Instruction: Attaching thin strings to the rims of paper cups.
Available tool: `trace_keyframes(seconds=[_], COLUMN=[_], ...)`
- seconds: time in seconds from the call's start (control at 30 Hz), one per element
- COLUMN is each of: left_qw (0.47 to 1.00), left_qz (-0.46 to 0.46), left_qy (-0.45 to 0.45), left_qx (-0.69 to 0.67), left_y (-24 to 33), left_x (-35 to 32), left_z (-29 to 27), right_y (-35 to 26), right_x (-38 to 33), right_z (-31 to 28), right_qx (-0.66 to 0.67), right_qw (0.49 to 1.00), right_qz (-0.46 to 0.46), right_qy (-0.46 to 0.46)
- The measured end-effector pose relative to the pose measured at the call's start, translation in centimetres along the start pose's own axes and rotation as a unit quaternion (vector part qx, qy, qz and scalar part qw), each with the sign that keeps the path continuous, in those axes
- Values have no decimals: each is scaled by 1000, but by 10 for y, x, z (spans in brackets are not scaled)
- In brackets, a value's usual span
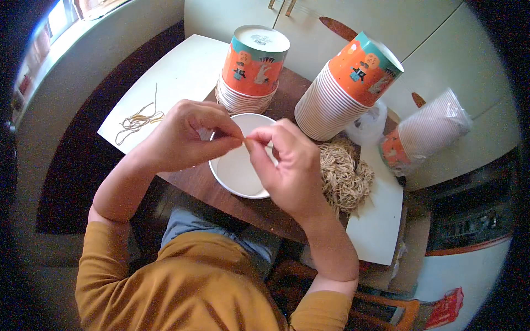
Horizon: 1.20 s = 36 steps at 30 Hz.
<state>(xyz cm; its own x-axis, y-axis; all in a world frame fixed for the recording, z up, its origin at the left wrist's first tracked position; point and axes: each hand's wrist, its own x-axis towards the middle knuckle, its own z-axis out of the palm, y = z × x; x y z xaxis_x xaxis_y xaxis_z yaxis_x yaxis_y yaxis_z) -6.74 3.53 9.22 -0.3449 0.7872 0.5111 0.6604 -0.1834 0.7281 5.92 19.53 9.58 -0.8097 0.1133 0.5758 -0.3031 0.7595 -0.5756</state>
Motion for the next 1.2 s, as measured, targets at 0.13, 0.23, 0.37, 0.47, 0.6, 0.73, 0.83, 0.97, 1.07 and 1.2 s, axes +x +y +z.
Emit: trace_keyframes(seconds=[0.13,0.23,0.37,0.47,0.6,0.73,0.83,0.97,1.07,1.2], left_qw=[983,974,948,940,923,931,938,953,955,971], left_qz=[-106,-182,-306,-310,-309,-297,-295,-266,-263,-228], left_qy=[79,32,19,30,47,40,32,17,11,3], left_qx=[130,127,-82,-141,-224,-207,-177,-146,-141,-74], left_y=[-26,-58,-79,-84,-98,-103,-108,-109,-107,-108], left_x=[4,-7,-20,-22,-26,-22,-22,-21,-20,-19], left_z=[-6,-3,7,11,19,19,18,17,16,16], right_y=[42,71,59,59,82,93,90,86,87,84], right_x=[16,19,12,12,8,9,11,12,11,12], right_z=[-6,-5,26,50,72,82,85,85,86,89], right_qx=[2,-106,20,105,174,190,193,185,179,193], right_qw=[995,988,978,938,917,904,905,900,900,904], right_qz=[89,95,169,292,339,374,373,389,390,374], right_qy=[-36,-63,-119,-152,-119,-85,-68,-70,-72,-69])
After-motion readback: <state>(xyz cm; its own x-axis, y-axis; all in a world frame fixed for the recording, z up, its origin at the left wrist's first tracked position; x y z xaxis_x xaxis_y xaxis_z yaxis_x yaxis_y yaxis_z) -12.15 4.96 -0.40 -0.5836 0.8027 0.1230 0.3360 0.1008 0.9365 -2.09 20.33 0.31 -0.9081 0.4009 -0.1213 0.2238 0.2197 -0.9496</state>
